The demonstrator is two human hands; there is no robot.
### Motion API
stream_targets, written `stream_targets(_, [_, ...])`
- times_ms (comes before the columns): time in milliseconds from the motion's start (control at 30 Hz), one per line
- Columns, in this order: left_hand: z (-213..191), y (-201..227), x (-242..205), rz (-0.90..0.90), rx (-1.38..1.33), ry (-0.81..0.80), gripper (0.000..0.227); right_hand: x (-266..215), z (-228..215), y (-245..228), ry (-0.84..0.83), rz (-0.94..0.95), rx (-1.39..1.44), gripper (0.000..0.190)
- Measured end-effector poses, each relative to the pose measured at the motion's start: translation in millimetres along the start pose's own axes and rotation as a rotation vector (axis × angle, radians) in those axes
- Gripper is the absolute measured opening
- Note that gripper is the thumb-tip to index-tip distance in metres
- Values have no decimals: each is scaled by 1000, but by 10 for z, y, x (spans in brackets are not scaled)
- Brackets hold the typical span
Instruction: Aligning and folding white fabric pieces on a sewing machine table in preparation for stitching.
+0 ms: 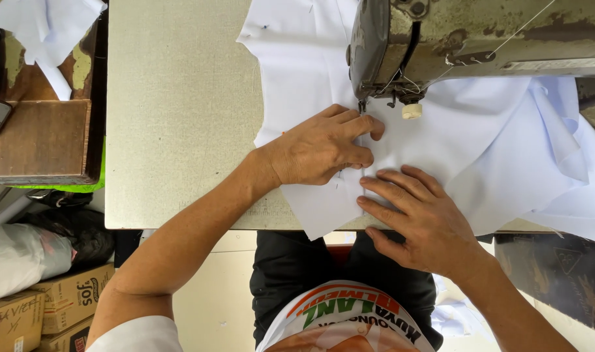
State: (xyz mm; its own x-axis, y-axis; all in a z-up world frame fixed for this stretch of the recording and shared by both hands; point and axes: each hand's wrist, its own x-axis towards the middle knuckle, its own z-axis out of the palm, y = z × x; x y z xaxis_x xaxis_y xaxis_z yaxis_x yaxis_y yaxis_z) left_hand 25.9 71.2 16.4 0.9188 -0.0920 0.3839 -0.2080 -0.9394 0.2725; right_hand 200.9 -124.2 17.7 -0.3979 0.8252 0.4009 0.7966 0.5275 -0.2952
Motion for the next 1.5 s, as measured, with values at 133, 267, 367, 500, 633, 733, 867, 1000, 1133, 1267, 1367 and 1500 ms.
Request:
stream_targets(133, [6, 3, 5, -9, -55, -11, 19, -5, 4, 3, 1, -3, -16, 30])
stream_targets(267, [9, 29, 17, -9, -54, -23, 21, -10, 5, 2, -5, 4, -3, 32])
stream_targets(367, [-1, 29, 20, -15, -56, -27, 18, -2, 4, 1, -4, 5, -4, 31])
stream_targets(500, [11, 30, 30, -17, -69, -57, 18, -9, 9, 8, -6, -4, -15, 31])
stream_targets(633, [26, 77, 43, -36, -64, -87, 19, 5, -1, 1, 8, -11, -22, 31])
stream_targets(733, [52, 185, 8, -96, 34, -70, 13, 11, -9, -1, 1, -12, -23, 31])
stream_targets(867, [48, 358, -112, -298, 94, 30, 28, 19, -32, 0, -5, -13, -8, 30])
stream_targets(1000, [53, 478, -245, -345, 88, 68, 41, 11, -36, 6, -33, -3, 10, 33])
stream_targets(1133, [42, 513, -301, -333, 89, 62, 48, -2, -45, 51, -62, -37, 8, 39])
stream_targets(1267, [83, 543, -318, -368, 128, 94, 47, -14, -64, 104, -98, -63, 11, 45])
stream_targets(1367, [106, 601, -320, -406, 145, 79, 50, -21, -93, 146, -120, -72, 18, 46])
stream_targets(1500, [119, 628, -316, -437, 184, 56, 57, -1, -149, 183, -147, -79, 39, 45])
